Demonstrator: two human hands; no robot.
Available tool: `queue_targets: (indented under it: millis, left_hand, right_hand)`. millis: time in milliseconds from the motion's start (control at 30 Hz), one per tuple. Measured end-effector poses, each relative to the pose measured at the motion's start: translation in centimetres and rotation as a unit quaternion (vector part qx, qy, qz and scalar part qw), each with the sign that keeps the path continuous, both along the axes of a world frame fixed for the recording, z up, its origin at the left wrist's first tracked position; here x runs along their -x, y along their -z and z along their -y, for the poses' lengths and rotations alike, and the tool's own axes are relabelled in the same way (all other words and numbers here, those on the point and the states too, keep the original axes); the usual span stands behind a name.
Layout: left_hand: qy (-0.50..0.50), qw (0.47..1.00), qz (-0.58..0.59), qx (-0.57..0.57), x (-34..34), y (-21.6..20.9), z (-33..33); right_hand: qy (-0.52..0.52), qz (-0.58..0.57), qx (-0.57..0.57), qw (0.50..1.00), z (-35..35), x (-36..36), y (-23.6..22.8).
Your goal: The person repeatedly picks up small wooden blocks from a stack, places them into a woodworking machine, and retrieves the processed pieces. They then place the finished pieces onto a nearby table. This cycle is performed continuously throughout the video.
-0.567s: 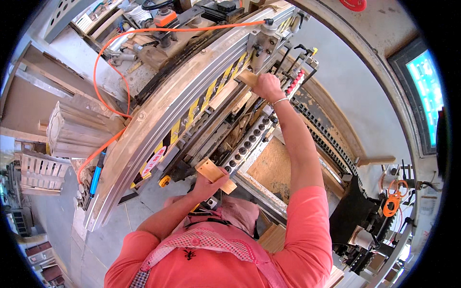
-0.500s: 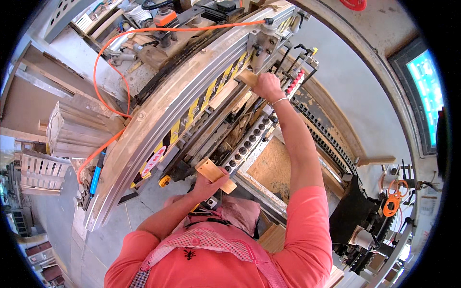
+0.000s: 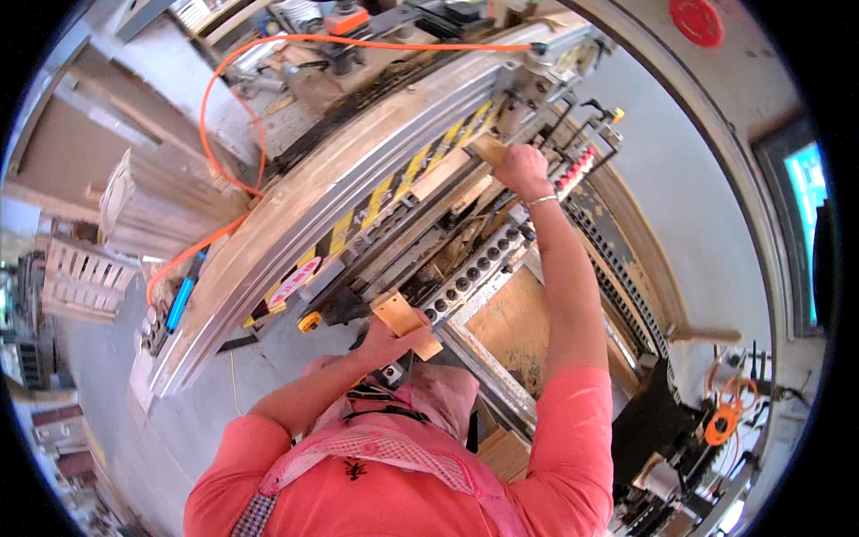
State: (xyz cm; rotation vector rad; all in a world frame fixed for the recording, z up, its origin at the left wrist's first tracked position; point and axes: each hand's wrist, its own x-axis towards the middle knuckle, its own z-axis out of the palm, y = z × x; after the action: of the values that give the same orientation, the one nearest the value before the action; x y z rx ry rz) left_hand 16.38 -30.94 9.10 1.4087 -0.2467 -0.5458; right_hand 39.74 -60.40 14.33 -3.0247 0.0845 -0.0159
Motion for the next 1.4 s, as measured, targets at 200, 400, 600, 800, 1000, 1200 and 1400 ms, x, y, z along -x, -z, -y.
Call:
queue_targets:
  millis: [200, 400, 600, 800, 1000, 1200, 1400]
  left_hand:
    - [-0.009, 1.0, 0.012, -0.015, 0.3, 0.0, -0.1]
    - [-0.064, 0.981, -0.183, 0.011, 1.8, -3.8, -2.5]
    - [-0.235, 0.924, -0.262, 0.151, 8.7, -4.5, -10.7]
    - [-0.434, 0.868, -0.215, 0.104, 15.6, -2.9, -23.7]
    - [-0.686, 0.675, -0.108, -0.249, 18.5, 3.5, -47.6]
    - [-0.717, 0.609, -0.103, -0.322, 14.3, 8.2, -68.0]
    - [-0.61, 0.649, -0.158, -0.426, 9.9, 15.1, -73.8]
  right_hand:
    - [-0.002, -0.023, 0.021, 1.0, -1.2, 0.0, -1.4]
    - [-0.006, -0.016, 0.088, 0.996, -0.1, -0.2, 0.0]
    - [0.006, -0.029, 0.08, 0.996, -2.4, 0.0, -1.3]
    - [-0.041, 0.0, 0.091, 0.995, -0.9, -0.2, 0.3]
    - [-0.021, 0.139, 0.095, 0.985, -3.8, 4.8, 0.5]
    - [0.007, 0.044, 0.033, 0.998, -7.2, 14.4, 1.9]
    - [0.015, -0.032, 0.022, 0.999, -12.8, 26.7, 1.2]
